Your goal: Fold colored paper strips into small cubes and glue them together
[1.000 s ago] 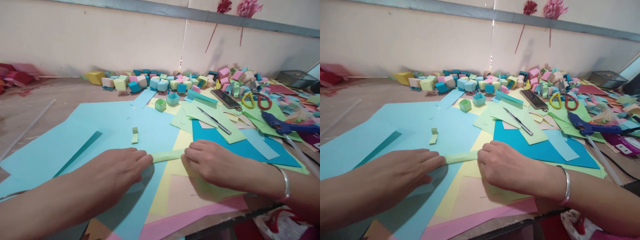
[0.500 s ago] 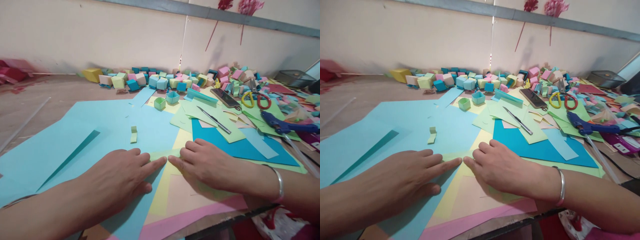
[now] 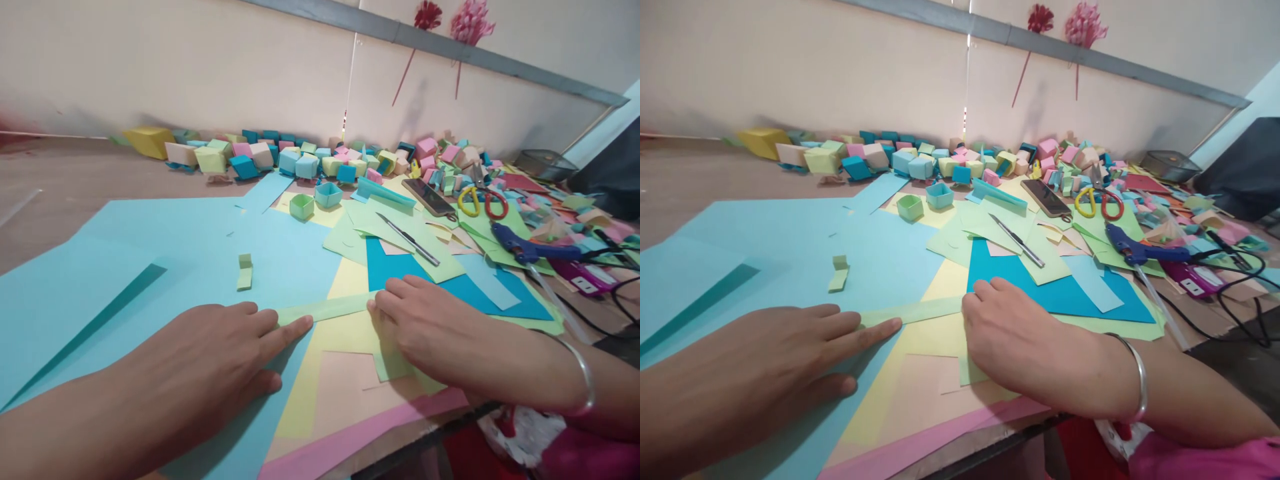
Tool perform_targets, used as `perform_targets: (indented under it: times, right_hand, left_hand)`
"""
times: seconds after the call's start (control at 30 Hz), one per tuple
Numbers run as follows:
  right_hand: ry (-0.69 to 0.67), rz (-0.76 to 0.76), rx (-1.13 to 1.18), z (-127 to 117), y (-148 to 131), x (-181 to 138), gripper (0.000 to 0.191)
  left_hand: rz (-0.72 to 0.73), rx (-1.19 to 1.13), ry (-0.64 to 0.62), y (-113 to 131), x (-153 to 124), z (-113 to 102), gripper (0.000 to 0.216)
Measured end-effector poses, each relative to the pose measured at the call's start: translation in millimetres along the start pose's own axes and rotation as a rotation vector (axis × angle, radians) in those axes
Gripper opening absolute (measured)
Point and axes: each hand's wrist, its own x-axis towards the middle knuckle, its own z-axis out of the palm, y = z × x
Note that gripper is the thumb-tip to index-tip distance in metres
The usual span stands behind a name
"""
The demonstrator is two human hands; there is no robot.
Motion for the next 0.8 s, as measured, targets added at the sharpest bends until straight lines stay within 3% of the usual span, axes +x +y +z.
perform_targets:
  times: [0.47,0.8]
  right_hand:
    - [-0.127,0.092,-0.111,-5,-4,1,0.016]
    - [0.188,0.232,-0.091,-5,6,20,0.016]
  left_hand:
    - [0.064,-0.008,0.154,-7,1,15,0.056]
    - [0.010,0.040,0.134,-4,1,20,0.054]
